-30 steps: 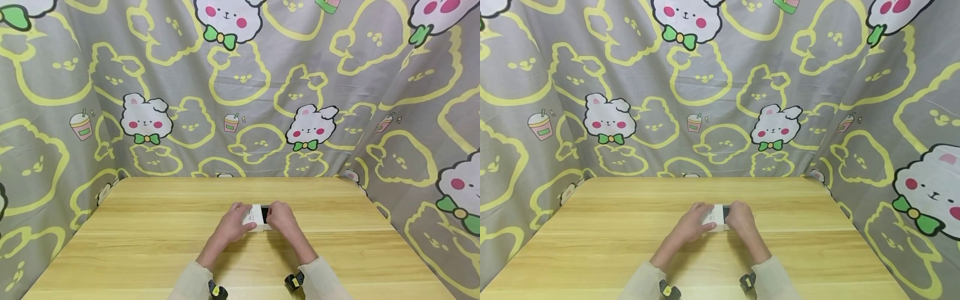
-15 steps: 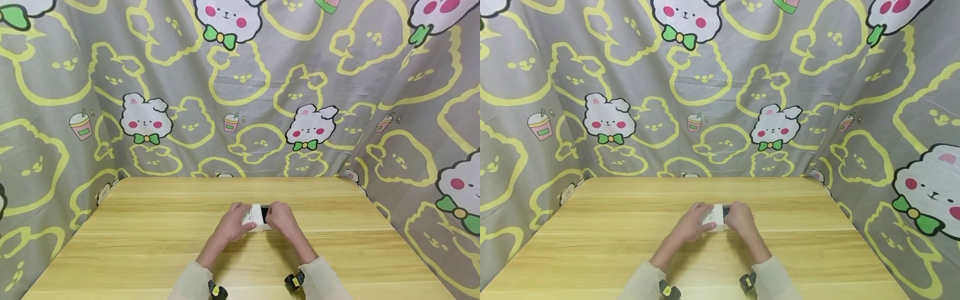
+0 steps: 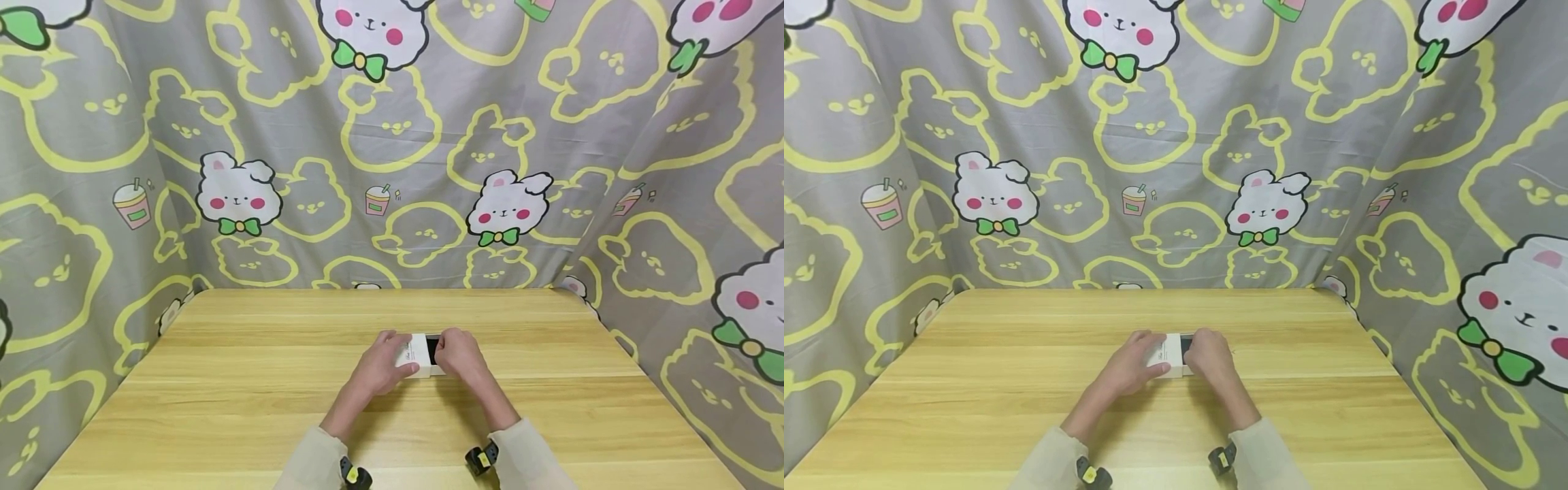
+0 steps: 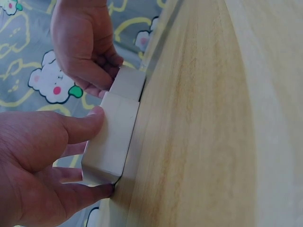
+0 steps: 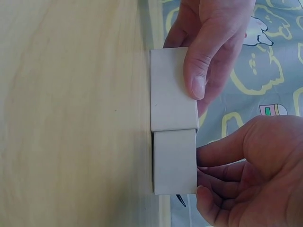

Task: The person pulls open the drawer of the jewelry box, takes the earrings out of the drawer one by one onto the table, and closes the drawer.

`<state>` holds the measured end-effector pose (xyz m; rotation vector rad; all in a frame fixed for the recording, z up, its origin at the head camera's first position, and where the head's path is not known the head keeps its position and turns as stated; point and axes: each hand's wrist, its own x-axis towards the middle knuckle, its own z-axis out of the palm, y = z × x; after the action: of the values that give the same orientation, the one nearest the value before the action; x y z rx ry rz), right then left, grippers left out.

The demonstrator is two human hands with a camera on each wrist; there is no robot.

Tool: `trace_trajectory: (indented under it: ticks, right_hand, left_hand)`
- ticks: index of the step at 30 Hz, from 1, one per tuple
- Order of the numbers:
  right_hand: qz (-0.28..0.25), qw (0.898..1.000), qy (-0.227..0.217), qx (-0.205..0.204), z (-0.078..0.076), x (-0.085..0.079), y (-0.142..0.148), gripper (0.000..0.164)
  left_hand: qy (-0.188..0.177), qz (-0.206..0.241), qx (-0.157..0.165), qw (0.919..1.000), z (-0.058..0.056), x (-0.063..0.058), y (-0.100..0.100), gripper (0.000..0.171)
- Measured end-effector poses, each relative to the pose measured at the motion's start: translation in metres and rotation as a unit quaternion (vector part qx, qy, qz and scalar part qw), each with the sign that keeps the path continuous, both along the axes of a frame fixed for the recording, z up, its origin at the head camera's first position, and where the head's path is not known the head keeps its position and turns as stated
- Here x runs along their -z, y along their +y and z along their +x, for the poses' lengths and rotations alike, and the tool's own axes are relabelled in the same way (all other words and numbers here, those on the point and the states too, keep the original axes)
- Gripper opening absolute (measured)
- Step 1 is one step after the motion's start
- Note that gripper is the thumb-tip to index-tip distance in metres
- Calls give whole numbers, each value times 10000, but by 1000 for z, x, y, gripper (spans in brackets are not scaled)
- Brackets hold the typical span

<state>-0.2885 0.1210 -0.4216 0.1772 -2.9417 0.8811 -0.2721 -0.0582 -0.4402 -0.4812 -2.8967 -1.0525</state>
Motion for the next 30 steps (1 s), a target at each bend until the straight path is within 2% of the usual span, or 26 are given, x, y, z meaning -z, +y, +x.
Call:
trace_trajectory:
  ticks: [12, 18, 30]
  right_hand:
    - [-199, 9998, 18, -32, -1, 0, 1, 20]
    - [-255, 9996, -98, -7, -2, 0, 3, 18]
    - [-270, 9996, -30, -115, -2, -1, 5, 19]
  left_hand:
    - [62, -22, 57, 10000, 0, 1, -1, 59]
    - [69, 13, 92, 9999, -1, 2, -1, 59]
    - [76, -14, 86, 9999, -1, 1, -1, 59]
